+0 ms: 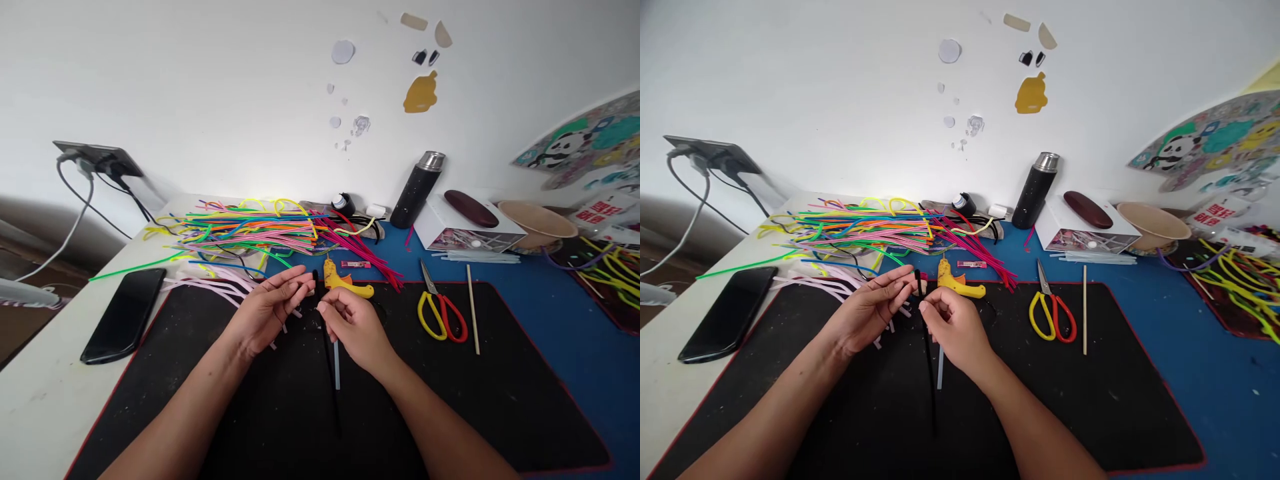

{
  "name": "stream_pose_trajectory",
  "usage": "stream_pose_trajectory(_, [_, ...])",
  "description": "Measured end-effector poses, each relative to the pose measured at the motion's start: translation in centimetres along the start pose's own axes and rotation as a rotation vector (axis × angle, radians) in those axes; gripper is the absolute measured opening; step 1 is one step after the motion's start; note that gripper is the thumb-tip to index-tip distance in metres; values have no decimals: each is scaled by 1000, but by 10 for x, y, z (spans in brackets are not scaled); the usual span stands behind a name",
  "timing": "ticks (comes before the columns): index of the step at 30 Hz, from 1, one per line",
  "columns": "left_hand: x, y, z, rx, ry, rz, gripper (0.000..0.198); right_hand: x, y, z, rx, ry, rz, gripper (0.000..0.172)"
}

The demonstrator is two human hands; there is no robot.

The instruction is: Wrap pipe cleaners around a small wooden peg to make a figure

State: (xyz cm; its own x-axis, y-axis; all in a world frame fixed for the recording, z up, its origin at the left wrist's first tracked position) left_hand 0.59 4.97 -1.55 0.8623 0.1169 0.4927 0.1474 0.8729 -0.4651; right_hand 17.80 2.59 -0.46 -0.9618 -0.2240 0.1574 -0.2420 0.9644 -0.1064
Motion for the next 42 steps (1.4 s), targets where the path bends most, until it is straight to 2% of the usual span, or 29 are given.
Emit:
stream_pose_trajectory(5, [-1, 3, 1, 36, -35, 49, 31, 0, -1, 0, 9, -4, -5, 21])
stream_pose_trajectory(12, [-1, 3, 1, 66, -8, -72, 54, 0, -2, -2, -5, -11, 5, 25])
stream_pose_trajectory(24, [-1, 2, -3, 39, -23, -67, 42, -2, -1, 3, -18, -28, -16, 26])
stream_pose_trajectory(31, [0, 1, -3, 61, 25, -40, 23, -3, -1, 4, -14, -38, -14, 28])
stream_pose_trajectory(42, [5, -2, 4, 26, -60, -71, 36, -2, -1, 4, -16, -43, -16, 27])
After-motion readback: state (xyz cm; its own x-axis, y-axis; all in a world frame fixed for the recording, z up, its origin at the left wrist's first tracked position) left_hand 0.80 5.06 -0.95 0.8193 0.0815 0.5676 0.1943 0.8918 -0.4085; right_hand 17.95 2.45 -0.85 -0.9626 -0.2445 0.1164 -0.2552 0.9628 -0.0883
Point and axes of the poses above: each hand's wrist, its own y-axis towards the middle knuckle, its own x-axis out of the palm, z = x × y, the point moved 4 cm from there along y, towards the middle knuckle, and after that the axes turned 14 degrees about y, right-handed, at the moved point
